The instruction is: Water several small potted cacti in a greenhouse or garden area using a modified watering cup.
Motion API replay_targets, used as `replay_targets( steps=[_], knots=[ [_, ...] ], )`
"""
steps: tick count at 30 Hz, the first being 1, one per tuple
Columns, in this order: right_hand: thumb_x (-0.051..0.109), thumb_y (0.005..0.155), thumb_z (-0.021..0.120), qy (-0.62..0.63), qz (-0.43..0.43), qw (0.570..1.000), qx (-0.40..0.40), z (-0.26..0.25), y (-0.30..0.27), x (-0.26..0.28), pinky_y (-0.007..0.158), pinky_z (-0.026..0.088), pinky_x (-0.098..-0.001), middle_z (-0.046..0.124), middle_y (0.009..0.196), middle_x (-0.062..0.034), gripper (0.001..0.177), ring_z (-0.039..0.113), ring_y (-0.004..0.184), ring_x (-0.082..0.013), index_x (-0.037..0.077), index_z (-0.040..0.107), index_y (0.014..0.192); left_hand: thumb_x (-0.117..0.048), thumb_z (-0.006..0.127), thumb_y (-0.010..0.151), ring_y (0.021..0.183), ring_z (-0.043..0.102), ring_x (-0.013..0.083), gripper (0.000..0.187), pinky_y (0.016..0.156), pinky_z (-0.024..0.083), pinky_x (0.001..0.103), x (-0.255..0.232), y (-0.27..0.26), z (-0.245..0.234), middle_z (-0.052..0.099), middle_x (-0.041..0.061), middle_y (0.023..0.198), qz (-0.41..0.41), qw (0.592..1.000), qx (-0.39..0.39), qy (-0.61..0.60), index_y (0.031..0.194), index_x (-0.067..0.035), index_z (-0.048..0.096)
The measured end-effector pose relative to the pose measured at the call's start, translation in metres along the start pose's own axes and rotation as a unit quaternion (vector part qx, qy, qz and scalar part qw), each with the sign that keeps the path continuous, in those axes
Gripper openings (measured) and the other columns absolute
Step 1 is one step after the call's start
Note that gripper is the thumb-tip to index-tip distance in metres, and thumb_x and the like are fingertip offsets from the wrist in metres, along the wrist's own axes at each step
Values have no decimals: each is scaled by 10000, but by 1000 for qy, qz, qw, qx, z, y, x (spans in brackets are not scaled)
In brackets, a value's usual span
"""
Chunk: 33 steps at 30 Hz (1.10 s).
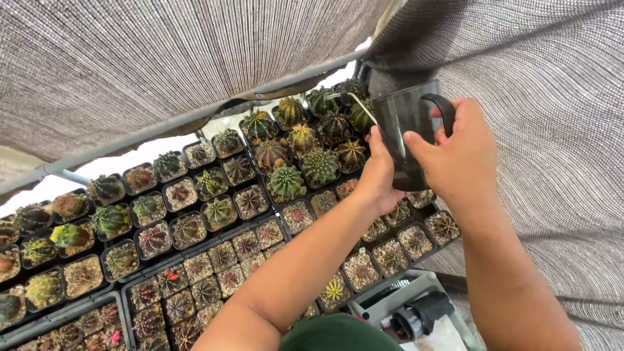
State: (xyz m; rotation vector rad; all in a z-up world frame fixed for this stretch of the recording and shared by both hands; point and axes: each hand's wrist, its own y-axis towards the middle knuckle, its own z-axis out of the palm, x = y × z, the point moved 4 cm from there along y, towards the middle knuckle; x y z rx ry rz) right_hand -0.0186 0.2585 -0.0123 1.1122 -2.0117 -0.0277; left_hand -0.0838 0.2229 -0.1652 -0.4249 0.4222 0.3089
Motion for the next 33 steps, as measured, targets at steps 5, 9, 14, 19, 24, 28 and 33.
replay_targets(
  steps=[5, 9, 14, 19, 24, 28, 33],
  knots=[
    [165, 807, 862, 10, 15, 1000, -6, 3, 5, -7, 652, 503, -297, 611, 848, -54, 457, 590, 726, -131, 12, 563, 1117, -796, 156, 966, 1142, 655, 239, 817, 936, 549, 466, -2, 3, 3, 656, 56, 1246, -10, 1000, -11, -1, 1307, -181, 571],
    [164, 810, 843, 41, 19, 999, -7, 2, 8, -10, 721, 566, -303, 698, 965, -90, 470, 701, 833, -151, -7, 560, 1144, -795, 176, 968, 1164, 659, 238, 810, 949, 558, 445, 7, 13, -3, 659, 56, 1276, -16, 1000, -21, -12, 1316, -183, 576],
    [172, 789, 853, 2, 51, 999, -8, -2, 16, -15, 697, 573, -341, 711, 943, -135, 479, 725, 813, -202, -14, 573, 1129, -803, 189, 967, 1167, 659, 229, 818, 951, 557, 425, 6, 18, 3, 660, 50, 1282, -23, 999, -32, -11, 1331, -179, 573],
    [191, 783, 845, -3, 68, 998, -1, -3, 23, -20, 694, 584, -358, 727, 935, -145, 472, 745, 808, -231, -13, 586, 1122, -798, 174, 944, 1187, 653, 232, 833, 955, 554, 428, 1, 16, 13, 656, 50, 1295, -35, 998, -45, 1, 1368, -184, 544],
    [203, 772, 837, -2, 100, 995, 25, -9, 28, -23, 693, 595, -362, 733, 941, -141, 500, 762, 838, -238, 3, 580, 1152, -783, 164, 960, 1247, 643, 221, 845, 1019, 537, 427, 7, 19, 16, 644, 54, 1357, -21, 999, -40, -12, 1426, -173, 519],
    [201, 764, 842, -4, 100, 994, 31, -13, 28, -24, 696, 595, -367, 735, 938, -143, 502, 763, 839, -246, 12, 588, 1154, -777, 154, 953, 1239, 640, 238, 838, 1010, 527, 452, 5, 8, 29, 642, 58, 1349, -25, 999, -37, -14, 1421, -180, 512],
    [200, 752, 850, 7, 87, 996, 34, -15, 26, -19, 698, 601, -361, 735, 955, -144, 510, 763, 842, -250, 14, 588, 1147, -782, 128, 947, 1222, 650, 255, 869, 996, 542, 463, 3, 1, 32, 650, 68, 1335, -15, 1000, -12, -22, 1422, -164, 513]
  ],
)
